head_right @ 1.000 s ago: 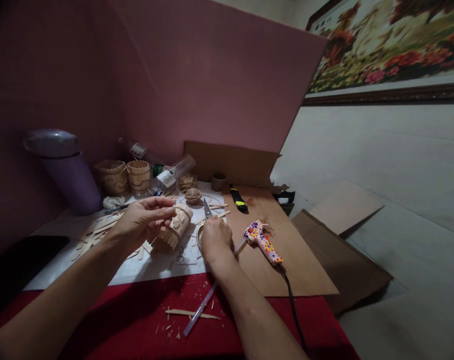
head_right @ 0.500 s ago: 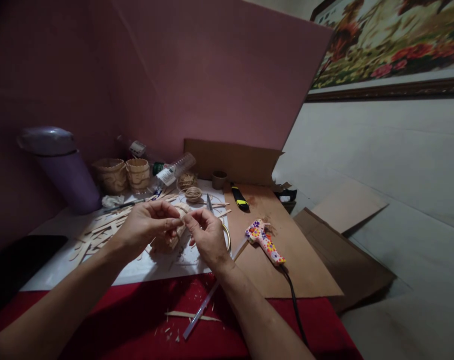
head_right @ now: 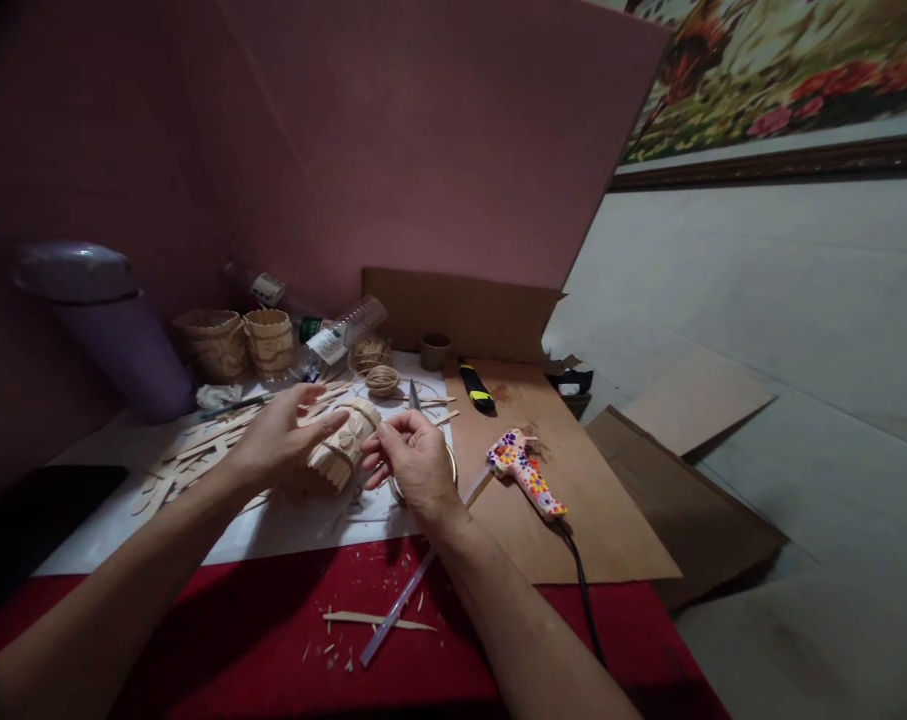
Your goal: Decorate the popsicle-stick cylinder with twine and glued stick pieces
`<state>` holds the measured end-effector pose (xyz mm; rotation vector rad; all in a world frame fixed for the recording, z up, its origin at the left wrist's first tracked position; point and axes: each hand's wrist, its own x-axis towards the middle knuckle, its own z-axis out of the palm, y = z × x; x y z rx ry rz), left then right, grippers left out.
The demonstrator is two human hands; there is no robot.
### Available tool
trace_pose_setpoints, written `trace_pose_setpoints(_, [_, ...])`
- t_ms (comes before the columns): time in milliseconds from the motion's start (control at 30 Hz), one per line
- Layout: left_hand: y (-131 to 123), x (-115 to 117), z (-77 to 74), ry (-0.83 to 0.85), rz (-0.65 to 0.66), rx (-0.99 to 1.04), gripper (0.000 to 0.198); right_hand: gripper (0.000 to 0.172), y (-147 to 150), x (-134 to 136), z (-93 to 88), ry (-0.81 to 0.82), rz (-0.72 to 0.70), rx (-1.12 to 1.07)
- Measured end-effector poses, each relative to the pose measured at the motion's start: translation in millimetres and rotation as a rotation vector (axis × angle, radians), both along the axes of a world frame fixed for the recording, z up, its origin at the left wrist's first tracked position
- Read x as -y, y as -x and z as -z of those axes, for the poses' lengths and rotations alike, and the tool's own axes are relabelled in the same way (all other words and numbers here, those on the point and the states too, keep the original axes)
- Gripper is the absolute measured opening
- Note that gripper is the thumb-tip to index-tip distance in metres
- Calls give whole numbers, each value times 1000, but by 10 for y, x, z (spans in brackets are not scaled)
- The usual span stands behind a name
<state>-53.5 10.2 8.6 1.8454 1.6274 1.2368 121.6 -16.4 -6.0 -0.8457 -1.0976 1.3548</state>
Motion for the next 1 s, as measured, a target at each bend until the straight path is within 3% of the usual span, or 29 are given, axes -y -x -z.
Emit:
trace_pose_setpoints(100, [-22,-17,112,190,113,126,68,33,-11,-1,11,23,22,41])
trace_pose_setpoints(200, [-61,18,126,347,147,313,75,26,-25,-5,21,18,37,94])
trace_pose_setpoints(467, [-49,24,25,379,145,563,89,17,-6,-43,63,3,69,167])
trace_pose_setpoints(700, [-113,136,-85,546,327,730,77,17,23,17,-5,-67,99,119])
trace_pose_setpoints(1000, [-173,152,-29,494,622,815,61,12,-24,82,-75,-121,146,234])
